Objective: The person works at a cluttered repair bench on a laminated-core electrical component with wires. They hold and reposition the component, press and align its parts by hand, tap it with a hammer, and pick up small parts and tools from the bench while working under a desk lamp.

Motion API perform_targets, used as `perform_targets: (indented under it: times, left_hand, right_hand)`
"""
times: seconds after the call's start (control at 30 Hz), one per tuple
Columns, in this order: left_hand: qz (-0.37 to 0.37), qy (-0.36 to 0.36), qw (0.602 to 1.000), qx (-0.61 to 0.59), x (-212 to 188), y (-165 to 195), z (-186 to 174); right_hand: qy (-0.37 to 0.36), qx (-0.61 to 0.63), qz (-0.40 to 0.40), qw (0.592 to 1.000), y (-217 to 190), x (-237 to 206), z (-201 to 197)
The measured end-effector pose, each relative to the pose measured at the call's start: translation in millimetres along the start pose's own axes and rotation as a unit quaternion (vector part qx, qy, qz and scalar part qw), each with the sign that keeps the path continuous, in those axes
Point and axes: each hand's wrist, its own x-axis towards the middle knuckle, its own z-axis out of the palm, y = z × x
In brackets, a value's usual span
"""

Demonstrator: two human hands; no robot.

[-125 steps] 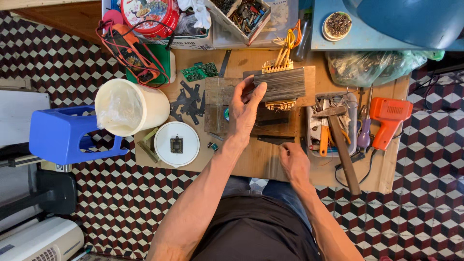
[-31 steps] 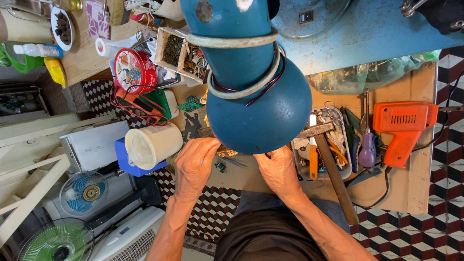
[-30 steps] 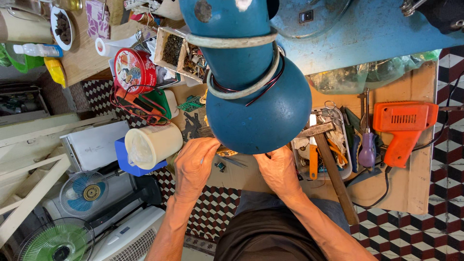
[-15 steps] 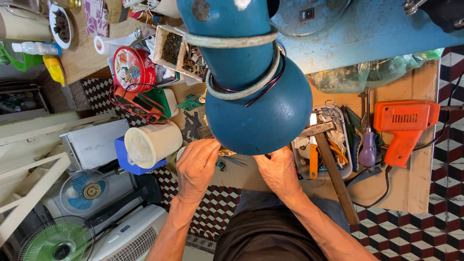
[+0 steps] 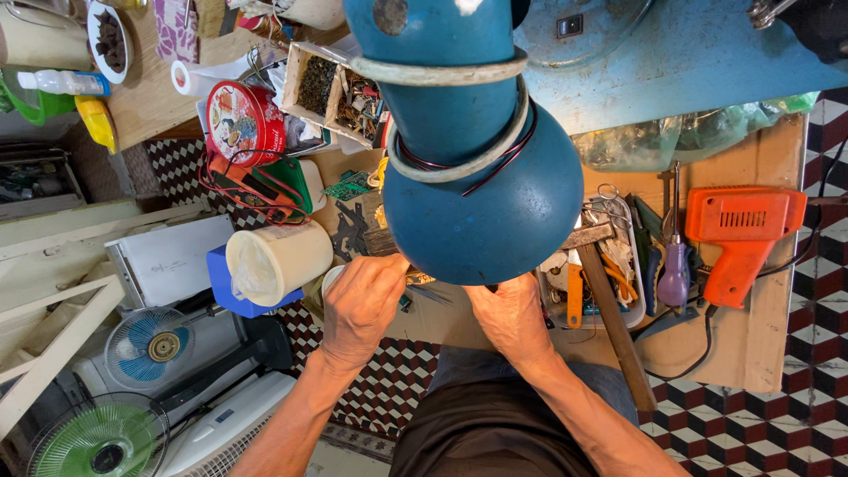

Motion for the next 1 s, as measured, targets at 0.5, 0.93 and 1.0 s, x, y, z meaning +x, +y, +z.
perform_targets:
  times: [0.5,0.93,1.0]
  left_hand:
    - [0.006,-0.024,1.000,0.017,0,-4,-4]
    - [0.022,0.011,0.999,0.022,-2,-3,-2]
    - [0.014,0.021,0.999,0.020,-4,0,2]
  right_hand:
    - [0.019,-0.045,-0.075,0.996,-30,9,20]
    - [0.009,-0.109,-0.100,0.989,-21,3,21]
    - [0.016,-0.245,-0.209,0.947,-19,3,18]
